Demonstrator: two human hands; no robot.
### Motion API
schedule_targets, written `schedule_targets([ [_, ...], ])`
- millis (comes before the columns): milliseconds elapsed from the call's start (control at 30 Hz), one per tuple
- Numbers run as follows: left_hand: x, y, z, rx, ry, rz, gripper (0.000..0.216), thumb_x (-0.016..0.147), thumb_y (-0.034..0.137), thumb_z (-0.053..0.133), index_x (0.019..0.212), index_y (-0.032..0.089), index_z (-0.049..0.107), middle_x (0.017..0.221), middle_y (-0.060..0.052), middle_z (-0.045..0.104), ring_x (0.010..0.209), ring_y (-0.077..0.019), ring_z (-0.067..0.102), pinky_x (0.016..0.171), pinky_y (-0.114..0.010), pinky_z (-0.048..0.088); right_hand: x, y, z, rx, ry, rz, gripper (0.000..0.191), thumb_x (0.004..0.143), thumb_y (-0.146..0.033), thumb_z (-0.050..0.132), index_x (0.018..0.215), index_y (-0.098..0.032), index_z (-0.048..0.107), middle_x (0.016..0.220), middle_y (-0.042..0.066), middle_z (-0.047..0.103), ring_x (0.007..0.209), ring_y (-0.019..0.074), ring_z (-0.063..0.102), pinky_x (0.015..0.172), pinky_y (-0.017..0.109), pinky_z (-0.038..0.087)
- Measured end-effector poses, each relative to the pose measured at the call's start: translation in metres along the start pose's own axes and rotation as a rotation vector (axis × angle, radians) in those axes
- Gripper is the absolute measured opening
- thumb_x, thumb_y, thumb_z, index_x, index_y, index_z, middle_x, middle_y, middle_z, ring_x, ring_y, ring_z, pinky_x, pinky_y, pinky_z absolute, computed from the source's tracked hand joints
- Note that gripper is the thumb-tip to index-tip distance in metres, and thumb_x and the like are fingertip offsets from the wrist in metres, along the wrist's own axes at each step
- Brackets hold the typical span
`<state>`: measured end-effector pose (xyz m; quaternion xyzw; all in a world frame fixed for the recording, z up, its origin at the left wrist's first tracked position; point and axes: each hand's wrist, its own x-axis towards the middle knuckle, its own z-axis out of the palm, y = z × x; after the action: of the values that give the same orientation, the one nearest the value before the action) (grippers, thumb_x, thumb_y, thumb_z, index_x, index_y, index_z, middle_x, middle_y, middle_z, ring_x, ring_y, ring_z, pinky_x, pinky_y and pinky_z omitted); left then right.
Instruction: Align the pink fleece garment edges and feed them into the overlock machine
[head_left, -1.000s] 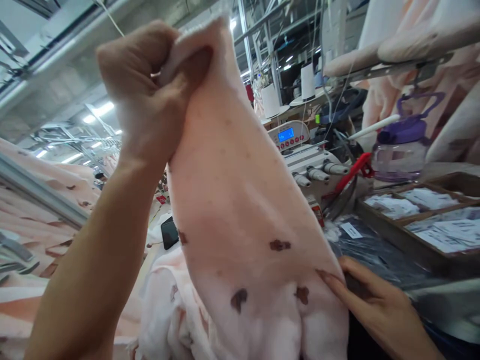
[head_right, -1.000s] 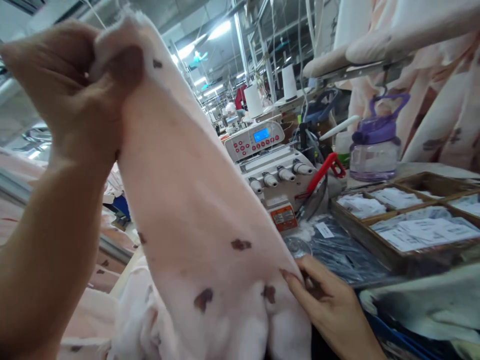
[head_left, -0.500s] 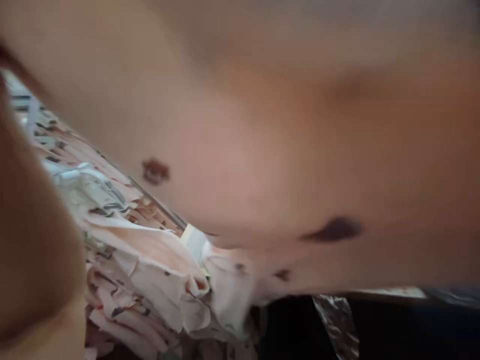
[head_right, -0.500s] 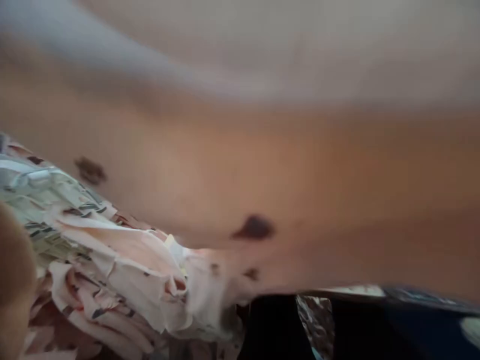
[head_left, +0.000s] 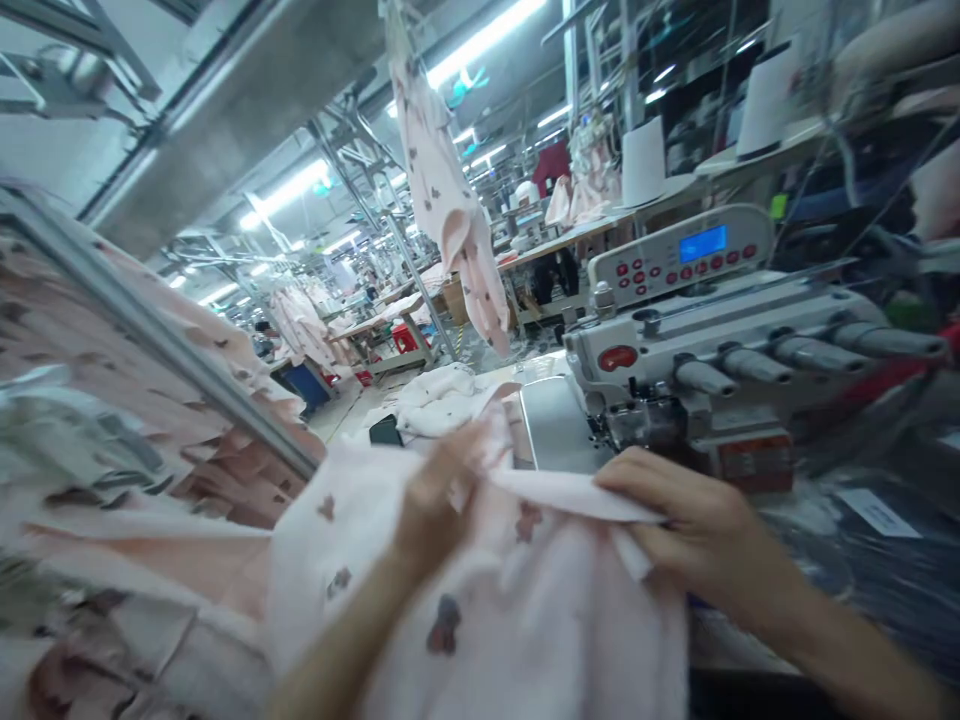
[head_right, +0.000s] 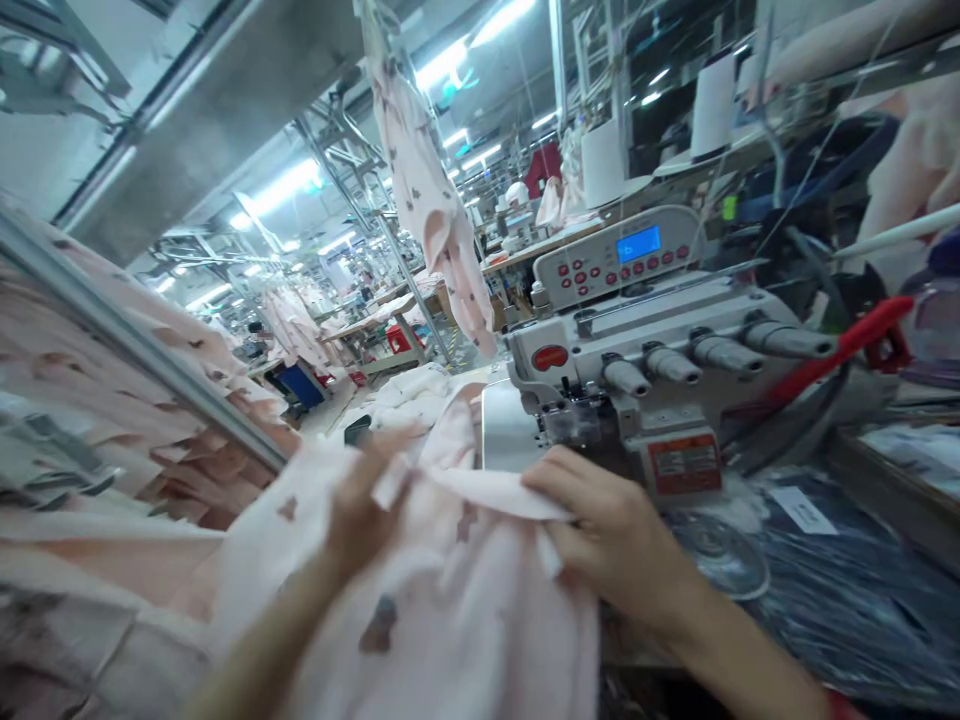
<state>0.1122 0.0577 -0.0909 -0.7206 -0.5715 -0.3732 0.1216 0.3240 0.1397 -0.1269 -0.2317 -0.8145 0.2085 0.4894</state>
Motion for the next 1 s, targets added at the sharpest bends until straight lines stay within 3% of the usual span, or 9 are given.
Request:
schedule_targets([
  [133, -0.025, -0.001, 0.039, 0.039, -0.237, 0.27, 0.062, 0.098, 0.044, 0.05, 0.153, 0.019, 0.036, 0.15, -0.009, 0.053, 0.139, -0.0284, 0.051, 0.112, -0.051, 0.048, -0.007, 0.005, 0.008, -0.047, -0.067, 0.043, 0.022, 0.091, -0.013, 0.045, 0.087, -0.024, 0.063, 0.086, -0.002, 0.06, 0.076, 0.0132, 0.064, 0.067, 0.021, 0.052],
  [267, -0.016, 0.006, 0.05, 0.093, -0.315, 0.127, 0.059, 0.098, 0.049, 0.047, 0.153, 0.028, 0.036, 0.153, -0.004, 0.048, 0.142, -0.0303, 0.046, 0.113, -0.061, 0.044, -0.03, 0.008, 0.01, -0.275, 0.124, 0.039, 0.013, 0.101, -0.026, 0.051, 0.105, -0.028, 0.063, 0.096, -0.001, 0.057, 0.078, 0.0108, 0.065, 0.061, 0.017, 0.051],
  [400, 0.01, 0.012, 0.061, 0.044, -0.344, -0.027, 0.058, 0.101, 0.044, 0.04, 0.151, 0.014, 0.039, 0.157, -0.01, 0.042, 0.146, -0.0333, 0.04, 0.116, -0.062, 0.042, -0.032, 0.017, 0.02, -0.614, 0.301, -0.043, 0.019, 0.103, -0.018, 0.049, 0.116, -0.024, 0.062, 0.101, 0.003, 0.051, 0.068, 0.012, 0.056, 0.054, 0.025, 0.043],
  [467, 0.017, 0.01, 0.067, -0.01, -0.277, -0.058, 0.053, 0.1, 0.039, 0.045, 0.148, 0.017, 0.045, 0.156, -0.012, 0.043, 0.147, -0.0348, 0.039, 0.113, -0.064, 0.044, -0.03, 0.025, 0.022, -0.663, 0.351, -0.082, 0.02, 0.101, -0.014, 0.053, 0.117, -0.023, 0.062, 0.105, 0.006, 0.05, 0.071, 0.0145, 0.053, 0.058, 0.029, 0.043],
  [533, 0.017, 0.007, 0.071, -0.083, -0.115, 0.019, 0.037, 0.097, 0.026, 0.051, 0.133, 0.023, 0.059, 0.151, -0.009, 0.052, 0.146, -0.0341, 0.04, 0.112, -0.062, 0.045, -0.032, 0.03, 0.021, -0.64, 0.338, -0.115, 0.021, 0.099, -0.013, 0.054, 0.114, -0.025, 0.063, 0.103, 0.006, 0.05, 0.071, 0.0151, 0.051, 0.06, 0.03, 0.044],
  [633, 0.012, 0.004, 0.071, -0.235, 0.081, 0.254, 0.026, 0.089, 0.006, 0.051, 0.104, 0.021, 0.066, 0.117, -0.007, 0.073, 0.116, -0.0236, 0.065, 0.098, -0.04, 0.056, -0.042, 0.025, 0.02, -0.573, 0.279, -0.135, 0.025, 0.097, -0.009, 0.052, 0.109, -0.028, 0.062, 0.097, 0.003, 0.049, 0.072, 0.0146, 0.051, 0.06, 0.028, 0.047],
  [733, 0.013, 0.009, 0.066, -0.239, 0.02, 0.272, 0.024, 0.086, 0.003, 0.05, 0.102, 0.018, 0.061, 0.094, -0.003, 0.074, 0.083, -0.0162, 0.069, 0.074, -0.027, 0.056, -0.054, 0.013, 0.026, -0.417, 0.399, -0.012, 0.025, 0.099, -0.011, 0.055, 0.113, -0.029, 0.062, 0.113, 0.005, 0.048, 0.086, 0.0169, 0.055, 0.067, 0.029, 0.054],
  [900, 0.028, 0.021, 0.066, -0.015, -0.109, 0.147, 0.021, 0.085, 0.005, 0.052, 0.095, 0.02, 0.063, 0.082, 0.0, 0.071, 0.074, -0.0192, 0.068, 0.063, -0.03, 0.049, -0.057, 0.009, 0.036, -0.075, 0.537, 0.241, 0.021, 0.094, -0.028, 0.071, 0.109, -0.024, 0.056, 0.124, 0.009, 0.05, 0.106, 0.0192, 0.056, 0.057, 0.011, 0.061],
  [1000, 0.033, 0.019, 0.067, -0.112, -0.158, 0.033, 0.021, 0.081, 0.006, 0.057, 0.094, 0.021, 0.064, 0.085, 0.001, 0.073, 0.076, -0.019, 0.07, 0.065, -0.03, 0.049, -0.062, 0.017, 0.037, 0.088, 0.537, 0.325, 0.025, 0.091, -0.033, 0.073, 0.103, -0.026, 0.052, 0.12, 0.008, 0.052, 0.101, 0.0212, 0.059, 0.05, 0.013, 0.061],
])
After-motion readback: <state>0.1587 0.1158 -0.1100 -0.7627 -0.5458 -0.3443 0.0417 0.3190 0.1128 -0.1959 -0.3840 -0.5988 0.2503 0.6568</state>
